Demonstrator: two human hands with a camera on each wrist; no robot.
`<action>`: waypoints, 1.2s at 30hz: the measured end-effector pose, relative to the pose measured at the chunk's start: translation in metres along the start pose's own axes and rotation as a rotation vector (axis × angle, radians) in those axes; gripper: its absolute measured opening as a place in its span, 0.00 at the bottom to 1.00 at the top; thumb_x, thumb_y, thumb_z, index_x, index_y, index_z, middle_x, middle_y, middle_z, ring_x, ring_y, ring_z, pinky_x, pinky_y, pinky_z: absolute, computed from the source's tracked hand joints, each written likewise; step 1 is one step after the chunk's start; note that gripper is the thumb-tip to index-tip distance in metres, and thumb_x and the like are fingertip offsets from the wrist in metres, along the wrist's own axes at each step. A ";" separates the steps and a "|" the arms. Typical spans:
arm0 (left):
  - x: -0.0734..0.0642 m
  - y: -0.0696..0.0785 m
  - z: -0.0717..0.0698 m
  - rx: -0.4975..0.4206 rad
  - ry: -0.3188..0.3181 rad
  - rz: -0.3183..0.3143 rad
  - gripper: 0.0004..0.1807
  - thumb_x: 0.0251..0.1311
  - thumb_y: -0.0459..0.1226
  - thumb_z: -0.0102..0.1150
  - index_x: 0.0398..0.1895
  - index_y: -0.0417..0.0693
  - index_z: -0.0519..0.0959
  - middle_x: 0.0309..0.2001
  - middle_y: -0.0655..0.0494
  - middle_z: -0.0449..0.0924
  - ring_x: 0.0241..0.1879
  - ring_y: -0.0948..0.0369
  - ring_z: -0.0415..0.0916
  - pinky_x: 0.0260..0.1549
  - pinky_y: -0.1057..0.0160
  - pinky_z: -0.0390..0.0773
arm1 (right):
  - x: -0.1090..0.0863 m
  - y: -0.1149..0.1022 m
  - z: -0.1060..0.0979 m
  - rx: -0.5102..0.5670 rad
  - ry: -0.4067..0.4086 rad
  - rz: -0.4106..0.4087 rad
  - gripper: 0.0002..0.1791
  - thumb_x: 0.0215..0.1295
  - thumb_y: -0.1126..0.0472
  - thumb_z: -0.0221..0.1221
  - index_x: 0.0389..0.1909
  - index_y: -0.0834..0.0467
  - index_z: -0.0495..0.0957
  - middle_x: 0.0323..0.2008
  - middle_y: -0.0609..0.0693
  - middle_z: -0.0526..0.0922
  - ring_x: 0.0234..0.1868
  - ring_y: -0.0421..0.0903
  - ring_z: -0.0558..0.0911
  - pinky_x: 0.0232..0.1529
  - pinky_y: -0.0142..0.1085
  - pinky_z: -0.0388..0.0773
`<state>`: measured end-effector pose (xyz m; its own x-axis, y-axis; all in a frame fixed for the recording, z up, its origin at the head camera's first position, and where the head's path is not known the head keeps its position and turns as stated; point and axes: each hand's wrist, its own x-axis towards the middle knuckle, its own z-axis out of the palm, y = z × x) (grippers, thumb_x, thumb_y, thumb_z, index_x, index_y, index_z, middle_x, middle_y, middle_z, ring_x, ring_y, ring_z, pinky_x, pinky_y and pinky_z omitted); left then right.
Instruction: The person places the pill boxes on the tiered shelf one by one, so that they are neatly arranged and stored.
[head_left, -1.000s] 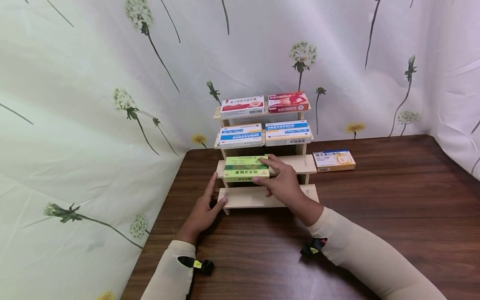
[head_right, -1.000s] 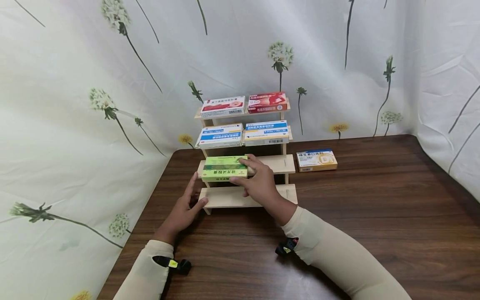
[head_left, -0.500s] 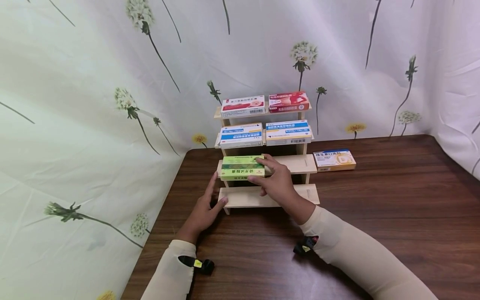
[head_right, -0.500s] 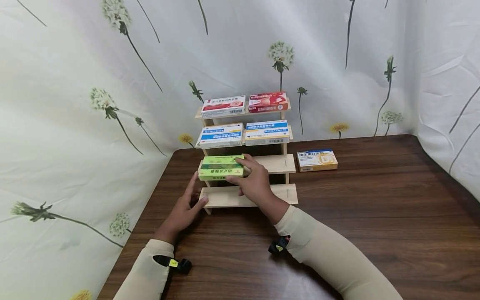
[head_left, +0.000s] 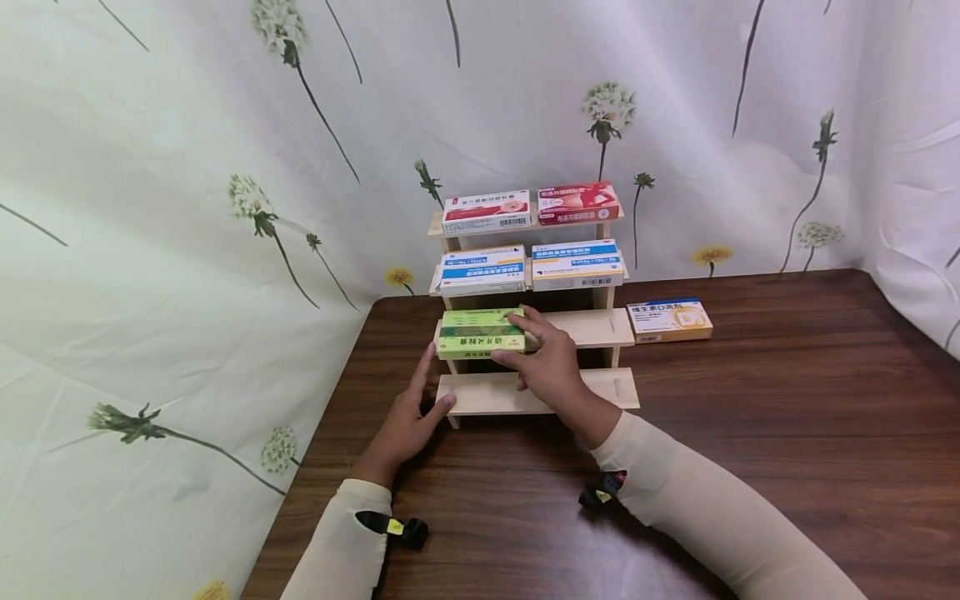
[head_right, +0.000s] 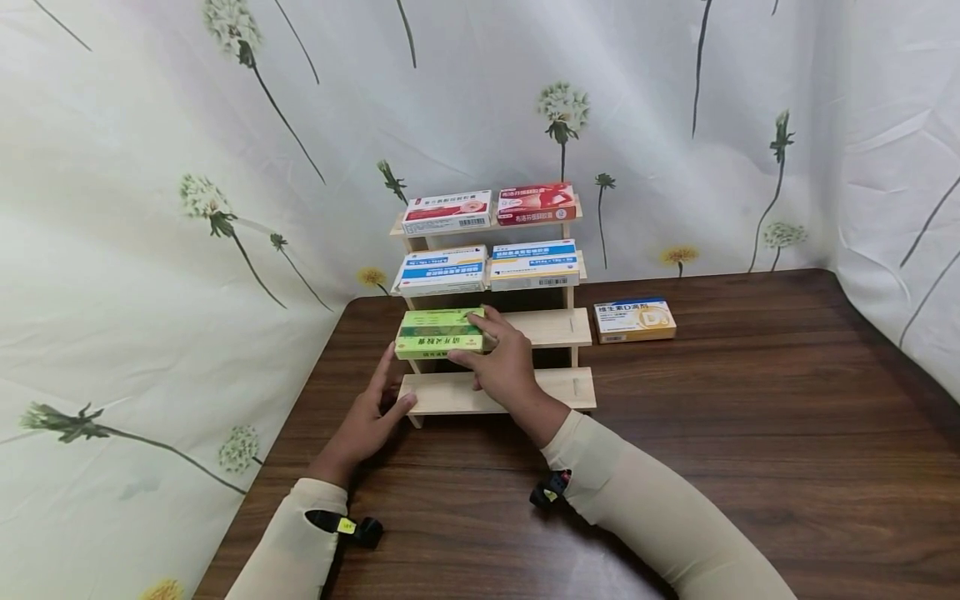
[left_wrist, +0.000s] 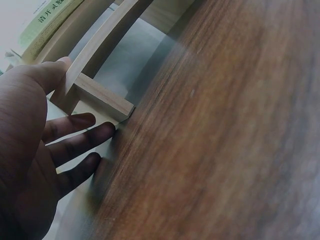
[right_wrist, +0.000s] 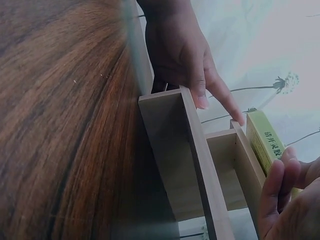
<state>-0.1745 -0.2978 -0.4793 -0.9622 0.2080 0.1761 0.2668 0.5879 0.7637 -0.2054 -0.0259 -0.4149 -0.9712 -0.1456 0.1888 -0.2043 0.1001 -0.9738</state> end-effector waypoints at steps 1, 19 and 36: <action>0.000 0.000 0.000 0.004 -0.001 0.001 0.50 0.82 0.49 0.60 0.91 0.74 0.38 0.78 0.36 0.72 0.73 0.38 0.77 0.72 0.29 0.71 | 0.000 0.000 0.001 0.002 0.000 0.000 0.37 0.67 0.64 0.76 0.77 0.56 0.77 0.87 0.57 0.60 0.13 0.40 0.77 0.21 0.34 0.80; 0.000 0.001 0.000 -0.006 0.001 0.008 0.50 0.81 0.49 0.61 0.92 0.73 0.38 0.75 0.35 0.76 0.71 0.39 0.79 0.71 0.30 0.72 | 0.000 0.002 0.006 0.043 0.017 -0.001 0.38 0.67 0.63 0.76 0.78 0.56 0.76 0.88 0.55 0.58 0.16 0.39 0.80 0.22 0.33 0.82; 0.000 0.000 0.001 -0.001 -0.001 0.017 0.49 0.82 0.47 0.60 0.91 0.77 0.38 0.71 0.36 0.80 0.65 0.43 0.83 0.66 0.35 0.77 | -0.002 0.004 0.006 0.019 0.034 -0.037 0.44 0.63 0.65 0.79 0.80 0.55 0.73 0.89 0.58 0.54 0.14 0.42 0.79 0.22 0.35 0.82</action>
<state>-0.1741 -0.2972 -0.4801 -0.9574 0.2186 0.1886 0.2832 0.5832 0.7614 -0.2038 -0.0310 -0.4197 -0.9666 -0.1153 0.2291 -0.2386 0.0766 -0.9681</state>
